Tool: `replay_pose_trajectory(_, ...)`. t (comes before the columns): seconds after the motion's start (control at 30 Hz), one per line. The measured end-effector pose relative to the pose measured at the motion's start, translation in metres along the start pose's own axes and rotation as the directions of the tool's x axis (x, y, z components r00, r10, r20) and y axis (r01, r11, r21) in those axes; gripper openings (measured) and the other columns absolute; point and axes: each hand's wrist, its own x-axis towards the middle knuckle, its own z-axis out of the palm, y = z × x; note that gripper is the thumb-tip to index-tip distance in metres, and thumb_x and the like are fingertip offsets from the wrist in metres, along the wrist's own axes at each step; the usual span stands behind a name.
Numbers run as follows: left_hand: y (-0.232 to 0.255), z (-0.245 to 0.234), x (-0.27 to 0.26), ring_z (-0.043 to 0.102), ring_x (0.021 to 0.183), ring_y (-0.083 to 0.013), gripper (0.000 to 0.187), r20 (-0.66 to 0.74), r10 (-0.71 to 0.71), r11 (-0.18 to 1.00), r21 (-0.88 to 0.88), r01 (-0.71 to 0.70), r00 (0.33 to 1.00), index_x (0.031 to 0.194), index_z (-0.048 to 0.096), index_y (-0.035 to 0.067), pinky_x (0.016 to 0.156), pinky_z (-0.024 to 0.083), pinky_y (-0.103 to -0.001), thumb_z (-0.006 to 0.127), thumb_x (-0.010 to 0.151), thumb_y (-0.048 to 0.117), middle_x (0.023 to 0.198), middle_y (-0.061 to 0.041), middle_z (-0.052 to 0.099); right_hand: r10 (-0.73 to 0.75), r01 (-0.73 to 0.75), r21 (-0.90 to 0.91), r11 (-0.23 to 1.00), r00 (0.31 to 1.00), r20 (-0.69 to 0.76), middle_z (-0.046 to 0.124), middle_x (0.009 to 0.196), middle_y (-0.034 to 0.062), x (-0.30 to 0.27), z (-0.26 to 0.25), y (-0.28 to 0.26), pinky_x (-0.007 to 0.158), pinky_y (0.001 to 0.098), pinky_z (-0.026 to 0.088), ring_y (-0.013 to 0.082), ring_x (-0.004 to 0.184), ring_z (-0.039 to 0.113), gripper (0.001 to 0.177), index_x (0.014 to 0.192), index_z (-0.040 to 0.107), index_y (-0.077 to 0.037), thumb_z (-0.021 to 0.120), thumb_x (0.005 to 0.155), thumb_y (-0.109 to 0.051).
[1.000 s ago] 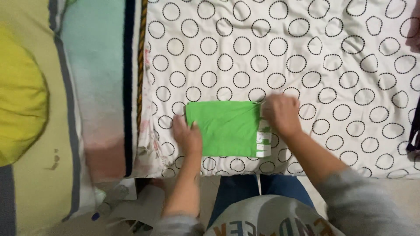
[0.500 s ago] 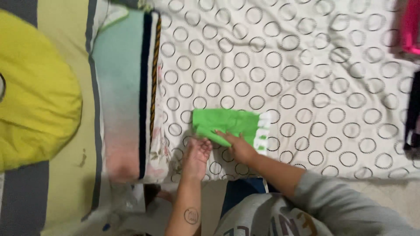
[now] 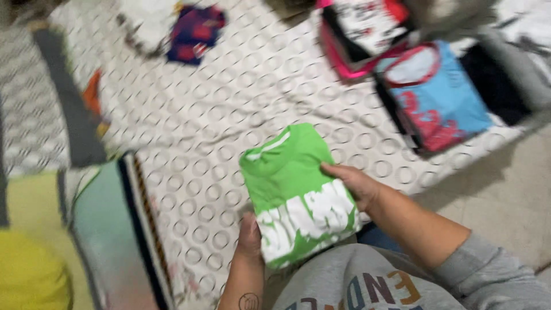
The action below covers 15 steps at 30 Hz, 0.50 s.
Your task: Folding various t-shirts and clothing items on a bed.
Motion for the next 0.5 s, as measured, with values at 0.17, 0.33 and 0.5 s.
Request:
replay_pose_trajectory(0.17,-0.071,0.074,0.122,0.062,0.120,-0.0383,0.066,-0.273,-0.185,0.959,0.160,0.234,0.944,0.144,0.048,-0.004,0.101,0.054,-0.053,0.065,0.089,0.028,0.132,-0.022,0.064,-0.258,0.242,-0.134,0.961,0.958,-0.124,0.068,0.127,0.0160,-0.086,-0.099,-0.058,0.089,0.0442,0.060,0.0267,0.107,0.071,0.060,0.144,0.047,-0.005,0.064,0.088,-0.015)
replay_pose_trajectory(0.33,-0.172,0.166,0.222,0.066,0.117,-0.0370,0.059,-0.304,-0.209,0.940,0.199,0.277,0.929,0.146,0.042,0.001,0.099,0.058,-0.050,0.057,0.090,0.007,0.131,-0.022,0.064,-0.347,0.308,-0.212,0.927,0.921,-0.178,0.063,0.140,0.0186,-0.163,-0.198,-0.147,0.092,0.0449,0.060,0.0284,0.117,0.069,0.077,0.156,0.039,-0.012,0.065,0.084,-0.006)
replay_pose_trajectory(0.5,-0.229,0.209,0.324,0.061,0.128,-0.0291,0.068,-0.163,0.026,0.880,0.471,0.055,0.986,0.156,0.035,0.016,0.105,0.054,-0.044,0.053,0.093,-0.001,0.145,-0.015,0.055,-0.388,0.353,-0.305,0.885,0.919,-0.063,0.062,0.139,0.0135,-0.188,-0.264,-0.272,0.091,0.0431,0.058,0.0260,0.117,0.066,0.077,0.155,0.035,-0.023,0.062,0.084,-0.010)
